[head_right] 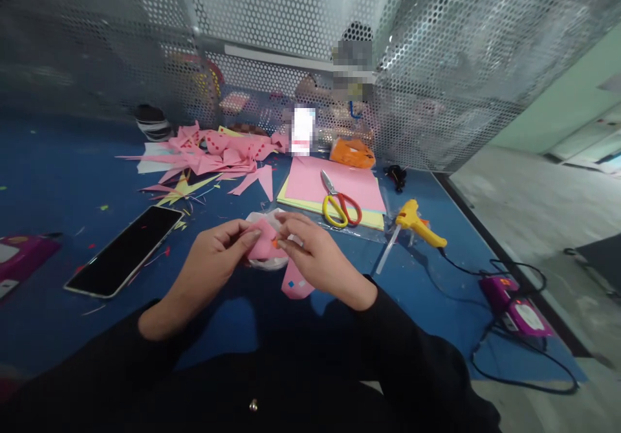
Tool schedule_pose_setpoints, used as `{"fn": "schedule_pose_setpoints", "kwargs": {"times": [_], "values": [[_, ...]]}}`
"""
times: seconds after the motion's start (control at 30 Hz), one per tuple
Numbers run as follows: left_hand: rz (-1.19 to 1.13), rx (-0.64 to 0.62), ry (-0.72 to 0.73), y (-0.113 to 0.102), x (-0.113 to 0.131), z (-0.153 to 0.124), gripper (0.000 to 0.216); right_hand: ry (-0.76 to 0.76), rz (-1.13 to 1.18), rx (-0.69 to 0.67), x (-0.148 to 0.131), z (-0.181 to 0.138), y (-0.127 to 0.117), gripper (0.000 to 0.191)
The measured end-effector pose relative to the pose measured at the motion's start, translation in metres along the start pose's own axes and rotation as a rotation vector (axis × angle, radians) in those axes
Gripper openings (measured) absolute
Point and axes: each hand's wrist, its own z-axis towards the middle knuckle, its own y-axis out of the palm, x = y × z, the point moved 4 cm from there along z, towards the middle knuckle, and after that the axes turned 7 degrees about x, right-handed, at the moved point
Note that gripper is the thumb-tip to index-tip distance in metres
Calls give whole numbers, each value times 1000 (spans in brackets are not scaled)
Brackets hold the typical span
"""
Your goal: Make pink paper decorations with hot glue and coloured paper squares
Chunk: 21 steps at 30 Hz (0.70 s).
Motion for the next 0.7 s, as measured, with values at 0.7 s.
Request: {"fn": "schedule_pose_setpoints", "kwargs": {"times": [0.7], "values": [[-73,43,46,-3,-3,-4,17,23,-67,68,-1,0,-2,12]]}}
